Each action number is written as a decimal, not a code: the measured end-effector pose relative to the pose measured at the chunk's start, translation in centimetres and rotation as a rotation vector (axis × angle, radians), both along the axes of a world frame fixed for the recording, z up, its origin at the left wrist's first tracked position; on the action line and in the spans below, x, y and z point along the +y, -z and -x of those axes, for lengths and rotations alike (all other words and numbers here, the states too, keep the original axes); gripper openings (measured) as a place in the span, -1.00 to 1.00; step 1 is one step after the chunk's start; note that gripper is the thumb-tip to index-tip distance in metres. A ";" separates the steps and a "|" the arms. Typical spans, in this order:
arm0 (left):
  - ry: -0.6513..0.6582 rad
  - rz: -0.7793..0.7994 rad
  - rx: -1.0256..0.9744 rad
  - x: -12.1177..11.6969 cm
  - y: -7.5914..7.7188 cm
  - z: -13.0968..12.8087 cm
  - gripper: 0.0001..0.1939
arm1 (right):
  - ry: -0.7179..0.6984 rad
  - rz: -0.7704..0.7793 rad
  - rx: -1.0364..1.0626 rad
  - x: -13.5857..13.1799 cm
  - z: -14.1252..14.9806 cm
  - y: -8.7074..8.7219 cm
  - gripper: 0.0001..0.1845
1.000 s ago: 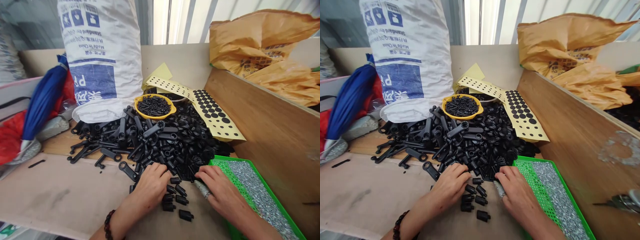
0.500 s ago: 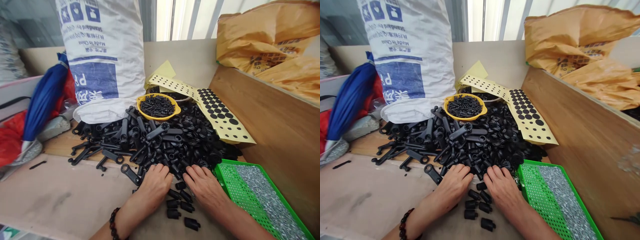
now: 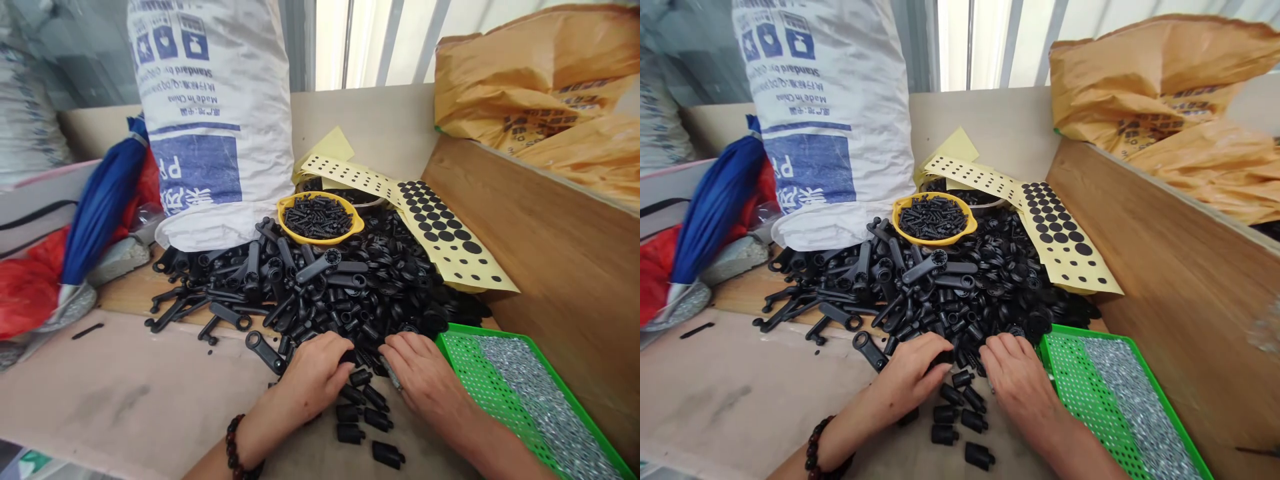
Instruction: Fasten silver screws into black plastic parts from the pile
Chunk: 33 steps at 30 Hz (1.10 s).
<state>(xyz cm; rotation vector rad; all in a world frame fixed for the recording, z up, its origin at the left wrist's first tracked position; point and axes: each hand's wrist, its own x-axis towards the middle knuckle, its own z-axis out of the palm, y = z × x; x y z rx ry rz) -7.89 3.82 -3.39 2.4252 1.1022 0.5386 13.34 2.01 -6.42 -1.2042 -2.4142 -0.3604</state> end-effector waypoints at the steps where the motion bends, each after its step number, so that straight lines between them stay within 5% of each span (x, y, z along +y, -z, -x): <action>1: -0.012 0.045 -0.042 0.1 -0.1 -0.1 -0.79 | 0.002 0.010 0.038 -0.2 -0.3 -0.2 -0.60; 6: -0.042 0.185 -0.164 0.1 -0.8 -0.7 -0.79 | -0.068 0.137 0.291 -1.8 -1.2 -2.3 -0.41; 11: 0.060 0.177 -0.210 -0.5 -1.2 -1.8 -0.78 | -0.128 0.043 0.216 -2.7 -0.3 -4.0 -0.48; 15: 0.137 0.168 -0.249 -1.1 -1.3 -2.7 -0.76 | -0.087 0.072 0.214 -2.9 -0.3 -3.6 -0.55; 23: 0.088 0.195 -0.355 -1.2 -1.4 -3.2 -0.78 | -0.041 0.322 0.349 -3.7 -0.9 -2.4 -0.57; 33: 0.167 0.010 -0.361 -1.4 -1.0 -3.0 -0.79 | -0.054 0.618 0.553 -3.8 -0.5 -3.1 -0.81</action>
